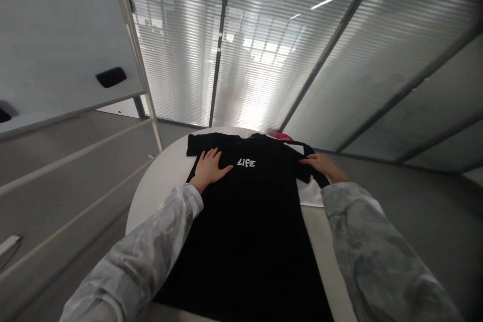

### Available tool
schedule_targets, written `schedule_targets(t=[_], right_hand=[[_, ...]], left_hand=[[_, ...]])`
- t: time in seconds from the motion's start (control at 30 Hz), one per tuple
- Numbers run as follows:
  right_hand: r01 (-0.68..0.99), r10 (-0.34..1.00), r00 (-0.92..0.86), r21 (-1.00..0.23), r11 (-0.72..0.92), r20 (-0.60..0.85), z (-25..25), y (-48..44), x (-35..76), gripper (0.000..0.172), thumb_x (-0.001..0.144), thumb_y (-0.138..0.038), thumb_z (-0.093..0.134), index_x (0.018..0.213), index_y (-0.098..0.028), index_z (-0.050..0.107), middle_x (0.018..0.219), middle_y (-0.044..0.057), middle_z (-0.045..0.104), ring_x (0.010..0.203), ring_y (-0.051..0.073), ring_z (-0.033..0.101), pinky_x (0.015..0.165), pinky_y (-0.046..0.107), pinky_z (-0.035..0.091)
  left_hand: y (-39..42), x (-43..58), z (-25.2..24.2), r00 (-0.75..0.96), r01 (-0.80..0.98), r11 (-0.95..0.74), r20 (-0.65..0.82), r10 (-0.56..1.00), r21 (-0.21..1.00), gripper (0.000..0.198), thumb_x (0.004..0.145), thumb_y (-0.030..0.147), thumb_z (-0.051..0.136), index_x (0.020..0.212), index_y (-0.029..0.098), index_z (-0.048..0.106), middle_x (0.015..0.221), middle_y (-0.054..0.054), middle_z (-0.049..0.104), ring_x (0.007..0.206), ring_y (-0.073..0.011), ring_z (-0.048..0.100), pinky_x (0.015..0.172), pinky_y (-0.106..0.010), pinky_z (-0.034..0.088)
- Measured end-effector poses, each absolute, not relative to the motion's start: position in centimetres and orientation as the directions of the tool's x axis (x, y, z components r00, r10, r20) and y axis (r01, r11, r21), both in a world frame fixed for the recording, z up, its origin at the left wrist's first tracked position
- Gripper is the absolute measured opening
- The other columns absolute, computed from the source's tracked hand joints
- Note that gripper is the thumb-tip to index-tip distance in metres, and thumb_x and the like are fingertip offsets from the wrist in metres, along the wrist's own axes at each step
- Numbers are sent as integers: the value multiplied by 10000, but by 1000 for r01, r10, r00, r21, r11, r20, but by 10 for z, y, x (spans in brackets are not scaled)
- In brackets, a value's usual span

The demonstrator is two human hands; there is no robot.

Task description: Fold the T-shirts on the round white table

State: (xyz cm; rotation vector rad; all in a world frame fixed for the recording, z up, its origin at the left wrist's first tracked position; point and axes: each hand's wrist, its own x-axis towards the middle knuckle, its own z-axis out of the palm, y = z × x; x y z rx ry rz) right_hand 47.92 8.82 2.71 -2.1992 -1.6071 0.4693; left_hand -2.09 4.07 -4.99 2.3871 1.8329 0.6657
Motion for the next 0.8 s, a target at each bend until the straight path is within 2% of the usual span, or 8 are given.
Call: schedule_targets(t=[0.13, 0.23, 0.4, 0.47, 0.57, 0.67, 0.73, 0.8], right_hand=[[752, 933, 349, -621, -222, 90, 39, 77, 484, 375, 823, -543, 793, 911, -180, 806, 820, 88, 793, 745, 246, 722, 670, 325, 526], [756, 911, 376, -623, -199, 166, 53, 74, 465, 395, 834, -523, 816, 960, -149, 818, 809, 105, 789, 772, 265, 738, 665, 329, 557], [718, 934, 348, -664, -209, 82, 80, 87, 404, 329, 859, -366, 869, 1113, -161, 829, 849, 79, 791, 726, 243, 749, 650, 342, 634], [671, 954, 288, -729, -135, 89, 87, 95, 375, 341, 880, -326, 864, 1180, -172, 814, 937, 81, 805, 791, 239, 772, 714, 362, 676], [457, 984, 145, -889, 27, 105, 92, 101, 336, 427, 924, -342, 837, 1309, -186, 742, 1114, 109, 816, 931, 245, 808, 840, 412, 714], [294, 985, -146, -946, 134, 94, 90, 98, 311, 533, 963, -399, 812, 1447, -242, 655, 1230, 112, 830, 1108, 258, 814, 1020, 444, 672], [312, 963, -253, -934, 177, 98, 83, 95, 306, 533, 972, -411, 790, 1462, -263, 642, 1268, 104, 831, 1192, 259, 794, 1097, 467, 625], [416, 964, -238, -884, 211, 117, 73, 91, 308, 482, 969, -376, 757, 1424, -248, 661, 1256, 102, 833, 1211, 259, 779, 1141, 493, 586]], left_hand=[[43, -22, -53, 197, 911, -284, 290, 937, 300, 888, 1027, 827, 476, 1642, 194, 574, 1771, -129, 467, 1672, -334, 390, 1423, -533, 204], [45, -22, -55, 197, 907, -288, 296, 935, 307, 863, 1031, 813, 487, 1634, 204, 583, 1765, -132, 478, 1670, -346, 391, 1421, -539, 209], [45, -23, -57, 200, 895, -302, 310, 929, 327, 823, 1033, 786, 515, 1627, 220, 589, 1759, -137, 484, 1662, -353, 404, 1416, -558, 214], [45, -23, -57, 200, 895, -302, 309, 930, 329, 815, 1032, 776, 526, 1623, 218, 592, 1758, -140, 486, 1659, -357, 408, 1415, -560, 216], [44, -23, -56, 201, 899, -300, 307, 930, 320, 801, 1037, 765, 526, 1623, 222, 591, 1757, -134, 489, 1655, -353, 414, 1416, -550, 219], [43, -22, -54, 200, 901, -297, 306, 931, 315, 799, 1037, 761, 529, 1624, 222, 589, 1757, -131, 489, 1655, -351, 415, 1414, -547, 224], [43, -22, -53, 198, 901, -296, 306, 931, 318, 795, 1039, 753, 532, 1618, 212, 596, 1756, -141, 489, 1654, -350, 416, 1411, -550, 227], [43, -21, -52, 200, 897, -300, 309, 930, 323, 784, 1050, 742, 521, 1608, 198, 604, 1749, -150, 497, 1652, -348, 419, 1410, -553, 228]])
